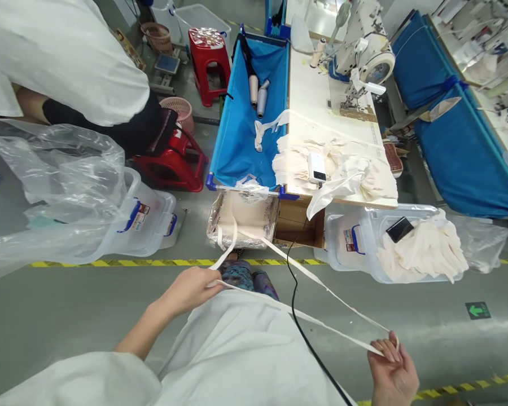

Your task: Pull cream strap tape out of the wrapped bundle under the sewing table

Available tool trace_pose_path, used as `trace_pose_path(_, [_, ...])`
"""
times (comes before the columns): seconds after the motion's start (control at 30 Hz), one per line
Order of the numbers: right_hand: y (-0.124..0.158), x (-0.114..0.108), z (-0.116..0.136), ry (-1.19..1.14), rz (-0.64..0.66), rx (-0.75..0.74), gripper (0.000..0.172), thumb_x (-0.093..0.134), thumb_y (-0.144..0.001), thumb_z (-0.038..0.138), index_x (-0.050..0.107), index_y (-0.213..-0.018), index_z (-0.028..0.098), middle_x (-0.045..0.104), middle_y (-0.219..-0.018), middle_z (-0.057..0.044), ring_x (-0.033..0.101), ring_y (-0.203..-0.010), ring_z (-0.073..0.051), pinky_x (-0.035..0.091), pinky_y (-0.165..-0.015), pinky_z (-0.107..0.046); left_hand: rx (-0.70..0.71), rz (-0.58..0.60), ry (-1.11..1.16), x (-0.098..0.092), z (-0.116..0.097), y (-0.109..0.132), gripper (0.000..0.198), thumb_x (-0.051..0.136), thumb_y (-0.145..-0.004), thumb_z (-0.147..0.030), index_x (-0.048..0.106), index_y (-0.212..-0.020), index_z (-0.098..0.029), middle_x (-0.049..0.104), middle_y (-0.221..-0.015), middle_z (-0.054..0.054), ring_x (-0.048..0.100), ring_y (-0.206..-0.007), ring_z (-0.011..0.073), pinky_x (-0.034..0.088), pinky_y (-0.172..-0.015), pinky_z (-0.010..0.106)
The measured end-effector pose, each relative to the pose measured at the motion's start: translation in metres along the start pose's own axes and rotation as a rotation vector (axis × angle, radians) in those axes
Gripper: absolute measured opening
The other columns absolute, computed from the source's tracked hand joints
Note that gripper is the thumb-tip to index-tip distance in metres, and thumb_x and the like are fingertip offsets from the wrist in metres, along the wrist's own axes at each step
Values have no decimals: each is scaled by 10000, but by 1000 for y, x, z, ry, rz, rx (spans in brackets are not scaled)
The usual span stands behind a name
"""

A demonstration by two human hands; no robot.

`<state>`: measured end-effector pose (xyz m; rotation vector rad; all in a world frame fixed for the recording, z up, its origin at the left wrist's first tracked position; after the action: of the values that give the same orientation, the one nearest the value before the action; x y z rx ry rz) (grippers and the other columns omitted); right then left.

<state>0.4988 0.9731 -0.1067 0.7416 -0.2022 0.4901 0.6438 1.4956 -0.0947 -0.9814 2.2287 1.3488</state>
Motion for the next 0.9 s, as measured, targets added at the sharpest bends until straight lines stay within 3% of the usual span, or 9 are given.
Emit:
trace_pose_path(0.13, [-9, -29, 16, 3, -81, -10, 269, 575, -667, 47, 604, -927, 111, 393, -525, 110, 384, -410, -53, 440, -457, -157, 12, -92, 52, -23, 14, 13, 410, 375, -921, -490, 619, -752, -206, 618, -691, 34, 528, -650, 184, 282, -603, 271])
trace_pose_path(0.23, [-18, -35, 13, 83, -66, -13, 227, 626, -669, 73, 575, -880, 137, 377, -526, 118, 355, -395, -45, 376, -433, -141, 8, -107, 125, -30, 20, 19, 460, 392, -911, -558, 646, -781, -198, 573, -655, 11, 476, -616, 160, 280, -586, 258])
trace_pose_path(0.43, [-21, -36, -9, 231, -49, 28, 321, 797, -626, 248, 594, -858, 159, 380, -529, 130, 328, -398, -34, 345, -417, -153, -50, -75, 135, -27, 29, 21, 493, 376, -913, -586, 677, -914, -196, 614, -756, 17, 499, -674, 169, 305, -626, 263])
trace_pose_path(0.53, [-19, -36, -9, 284, -42, 18, 393, 849, -570, 279, 606, -858, 167, 375, -511, 139, 289, -388, -26, 298, -392, -153, -24, -54, 121, -22, 20, 22, 494, 375, -919, -586, 667, -870, -191, 591, -734, 15, 480, -668, 166, 287, -623, 266])
trace_pose_path(0.63, [-19, -30, -11, 495, 25, -4, 454, 859, -546, 406, 592, -845, 192, 313, -479, 151, 226, -370, -32, 225, -373, -172, 15, -30, 197, -18, 6, 22, 498, 400, -918, -602, 668, -837, -190, 545, -693, -3, 432, -648, 148, 278, -617, 259])
trace_pose_path(0.73, [-20, -21, -34, 711, 102, 41, 517, 831, -528, 542, 593, -840, 205, 281, -453, 154, 194, -352, -46, 144, -367, -202, 45, 1, 323, -17, -11, 24, 466, 451, -904, -584, 677, -815, -186, 511, -678, -16, 400, -645, 133, 273, -607, 248])
trace_pose_path(0.9, [-5, 8, -113, 912, 262, 141, 504, 814, -517, 560, 649, -801, 178, 426, -430, 96, 255, -351, -69, 131, -386, -221, 76, 7, 531, -25, -35, 28, 472, 523, -861, -613, 604, -731, -166, 443, -619, -34, 359, -592, 110, 271, -569, 243])
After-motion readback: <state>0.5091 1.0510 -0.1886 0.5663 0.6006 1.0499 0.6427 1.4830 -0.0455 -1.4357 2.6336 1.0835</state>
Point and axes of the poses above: each hand's wrist, its own y-axis away from the middle knuckle, its own x-axis out of the palm, z = x × y, the point moved 10 cm from there along -y, towards the middle knuckle
